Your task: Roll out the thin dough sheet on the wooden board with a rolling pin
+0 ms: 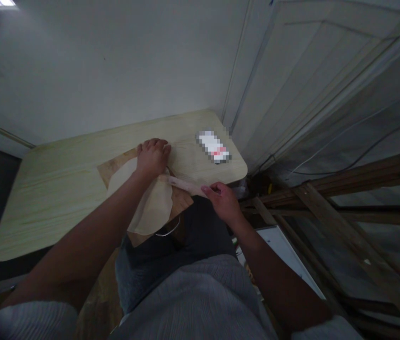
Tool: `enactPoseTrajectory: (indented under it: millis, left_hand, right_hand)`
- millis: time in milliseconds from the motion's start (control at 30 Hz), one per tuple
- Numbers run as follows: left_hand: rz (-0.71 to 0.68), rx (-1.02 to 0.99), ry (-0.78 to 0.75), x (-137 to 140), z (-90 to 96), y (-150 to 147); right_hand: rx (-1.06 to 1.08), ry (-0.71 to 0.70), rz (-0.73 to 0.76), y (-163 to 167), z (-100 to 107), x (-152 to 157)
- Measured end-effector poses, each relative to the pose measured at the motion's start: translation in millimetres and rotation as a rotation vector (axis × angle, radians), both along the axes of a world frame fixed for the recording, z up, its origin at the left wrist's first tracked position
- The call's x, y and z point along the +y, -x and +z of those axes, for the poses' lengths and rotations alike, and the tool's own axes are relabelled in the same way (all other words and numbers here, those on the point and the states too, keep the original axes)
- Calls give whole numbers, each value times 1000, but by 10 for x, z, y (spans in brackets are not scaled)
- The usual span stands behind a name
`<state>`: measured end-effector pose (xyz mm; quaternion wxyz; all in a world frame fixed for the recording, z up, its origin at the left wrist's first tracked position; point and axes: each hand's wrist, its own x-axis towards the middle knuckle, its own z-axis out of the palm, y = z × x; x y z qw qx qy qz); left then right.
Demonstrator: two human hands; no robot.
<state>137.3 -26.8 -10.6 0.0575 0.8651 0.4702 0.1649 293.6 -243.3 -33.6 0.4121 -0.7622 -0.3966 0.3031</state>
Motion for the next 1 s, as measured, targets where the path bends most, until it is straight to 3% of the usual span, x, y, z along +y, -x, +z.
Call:
enactPoseTrajectory:
  millis: [200, 833, 1000]
  left_hand:
    - [44, -7, -89, 24, 41, -57]
    - [68, 93, -34, 155, -26, -175]
    - [63, 93, -77, 156, -7, -208]
  right_hand:
    - [-61, -1, -45, -49, -1, 56]
    - [-139, -13, -92, -142, -62, 165]
    - [-48, -8, -55, -151, -75, 122]
